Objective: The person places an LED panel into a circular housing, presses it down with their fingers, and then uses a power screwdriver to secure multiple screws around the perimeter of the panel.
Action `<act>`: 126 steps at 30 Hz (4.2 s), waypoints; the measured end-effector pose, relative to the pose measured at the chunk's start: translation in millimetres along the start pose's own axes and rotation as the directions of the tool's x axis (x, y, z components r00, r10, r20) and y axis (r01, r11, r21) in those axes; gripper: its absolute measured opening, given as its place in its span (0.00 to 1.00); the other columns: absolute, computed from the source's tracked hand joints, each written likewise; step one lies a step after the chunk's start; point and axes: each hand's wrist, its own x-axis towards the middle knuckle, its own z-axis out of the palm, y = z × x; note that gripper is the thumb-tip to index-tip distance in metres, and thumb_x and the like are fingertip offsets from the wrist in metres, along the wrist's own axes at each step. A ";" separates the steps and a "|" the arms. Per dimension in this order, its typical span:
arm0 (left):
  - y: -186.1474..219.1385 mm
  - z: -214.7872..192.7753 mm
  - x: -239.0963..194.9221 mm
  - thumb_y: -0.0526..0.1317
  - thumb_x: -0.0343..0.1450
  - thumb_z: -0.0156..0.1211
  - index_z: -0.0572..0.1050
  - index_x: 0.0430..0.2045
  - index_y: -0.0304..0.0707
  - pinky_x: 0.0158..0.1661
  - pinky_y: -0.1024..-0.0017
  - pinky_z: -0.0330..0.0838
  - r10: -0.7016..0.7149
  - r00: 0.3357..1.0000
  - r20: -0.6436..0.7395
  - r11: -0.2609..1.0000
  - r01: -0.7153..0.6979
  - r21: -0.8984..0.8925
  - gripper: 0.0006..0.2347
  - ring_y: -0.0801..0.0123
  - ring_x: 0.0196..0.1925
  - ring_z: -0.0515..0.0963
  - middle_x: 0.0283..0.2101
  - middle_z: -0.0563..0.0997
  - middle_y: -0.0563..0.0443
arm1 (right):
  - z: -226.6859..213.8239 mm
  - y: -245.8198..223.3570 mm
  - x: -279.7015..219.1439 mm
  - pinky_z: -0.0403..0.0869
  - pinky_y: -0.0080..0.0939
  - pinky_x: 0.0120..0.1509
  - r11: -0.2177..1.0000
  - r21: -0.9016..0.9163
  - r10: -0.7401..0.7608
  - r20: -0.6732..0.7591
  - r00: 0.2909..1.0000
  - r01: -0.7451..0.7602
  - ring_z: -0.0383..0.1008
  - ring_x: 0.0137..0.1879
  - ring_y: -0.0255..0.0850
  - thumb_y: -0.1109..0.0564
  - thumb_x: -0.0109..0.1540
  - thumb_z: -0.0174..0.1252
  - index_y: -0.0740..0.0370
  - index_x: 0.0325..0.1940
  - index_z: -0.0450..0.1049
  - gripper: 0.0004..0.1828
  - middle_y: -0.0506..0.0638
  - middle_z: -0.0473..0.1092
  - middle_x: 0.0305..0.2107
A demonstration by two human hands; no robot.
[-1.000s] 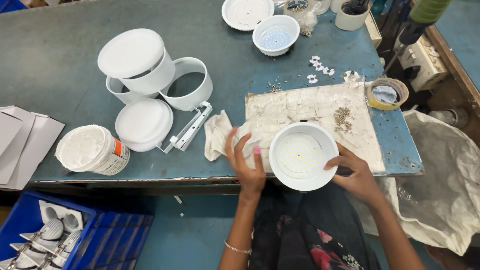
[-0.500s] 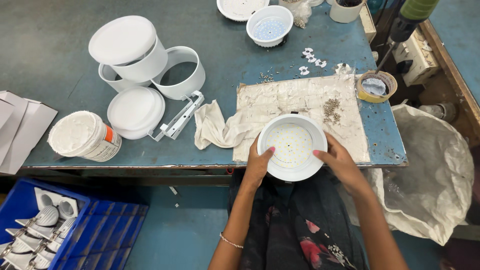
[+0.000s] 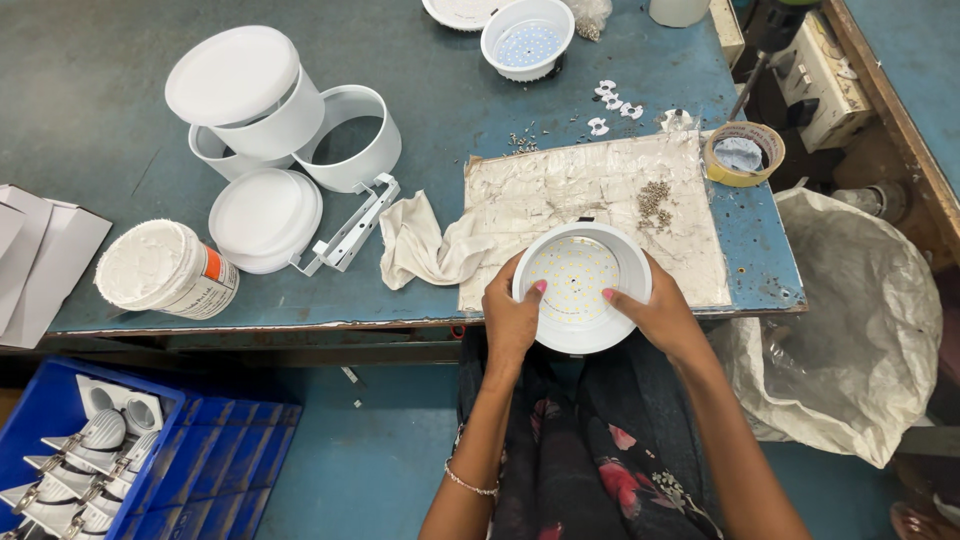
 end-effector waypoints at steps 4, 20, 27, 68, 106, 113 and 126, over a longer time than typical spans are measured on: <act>6.5 -0.4 -1.3 0.27 0.65 0.64 0.77 0.52 0.31 0.50 0.70 0.76 -0.043 0.999 -0.010 0.999 0.043 -0.005 0.19 0.65 0.47 0.84 0.46 0.86 0.41 | -1.9 -9.8 -2.6 0.72 0.41 0.63 0.998 0.026 0.063 0.025 0.998 -0.064 0.75 0.59 0.40 0.60 0.55 0.67 0.66 0.66 0.66 0.36 0.55 0.75 0.52; 11.2 -1.7 -0.8 0.28 0.61 0.69 0.77 0.50 0.31 0.48 0.69 0.76 0.022 1.000 -0.004 0.999 -0.022 0.045 0.21 0.64 0.47 0.85 0.45 0.85 0.38 | 7.2 -5.9 3.8 0.74 0.40 0.59 0.996 0.018 0.087 -0.074 0.993 -0.086 0.76 0.56 0.39 0.56 0.59 0.65 0.65 0.66 0.68 0.31 0.55 0.75 0.51; 36.3 -0.5 -4.5 0.29 0.63 0.69 0.79 0.45 0.31 0.45 0.67 0.78 0.028 0.997 -0.075 0.987 -0.016 0.161 0.16 0.58 0.42 0.88 0.40 0.86 0.37 | -2.7 -6.7 10.9 0.73 0.41 0.61 0.997 -0.076 0.020 0.044 0.999 -0.017 0.74 0.58 0.40 0.57 0.57 0.67 0.65 0.66 0.65 0.34 0.55 0.75 0.52; 47.1 -17.7 -6.7 0.23 0.63 0.64 0.66 0.65 0.37 0.69 0.62 0.64 0.450 0.631 0.632 0.482 -0.768 0.423 0.32 0.52 0.75 0.64 0.72 0.65 0.43 | -3.6 -10.8 16.0 0.71 0.34 0.57 0.991 0.004 0.131 0.076 0.988 -0.132 0.73 0.52 0.33 0.36 0.69 0.45 0.64 0.64 0.71 0.33 0.50 0.76 0.46; 36.1 -10.4 -4.2 0.32 0.58 0.71 0.69 0.62 0.39 0.55 0.62 0.73 0.175 0.620 0.765 0.383 -0.759 0.527 0.33 0.48 0.72 0.64 0.72 0.63 0.45 | 3.8 13.8 -2.2 0.71 0.31 0.40 1.000 -0.010 -0.020 -0.098 0.995 0.019 0.71 0.37 0.29 0.42 0.71 0.49 0.71 0.50 0.77 0.27 0.49 0.76 0.31; 34.8 -11.8 1.7 0.28 0.58 0.68 0.71 0.61 0.39 0.58 0.60 0.71 0.223 0.575 0.787 0.369 -0.797 0.477 0.32 0.47 0.72 0.65 0.72 0.63 0.45 | -7.8 19.3 6.9 0.72 0.31 0.40 0.999 -0.046 0.004 -0.009 1.000 -0.004 0.71 0.37 0.28 0.40 0.69 0.51 0.70 0.52 0.77 0.29 0.48 0.76 0.32; 40.1 -11.8 5.9 0.24 0.58 0.64 0.72 0.59 0.37 0.60 0.59 0.69 0.215 0.543 0.811 0.341 -0.820 0.459 0.31 0.47 0.72 0.65 0.72 0.64 0.45 | -25.4 24.5 23.0 0.73 0.32 0.42 0.997 -0.077 0.028 0.139 0.990 -0.018 0.73 0.38 0.30 0.39 0.68 0.53 0.70 0.55 0.78 0.30 0.49 0.78 0.32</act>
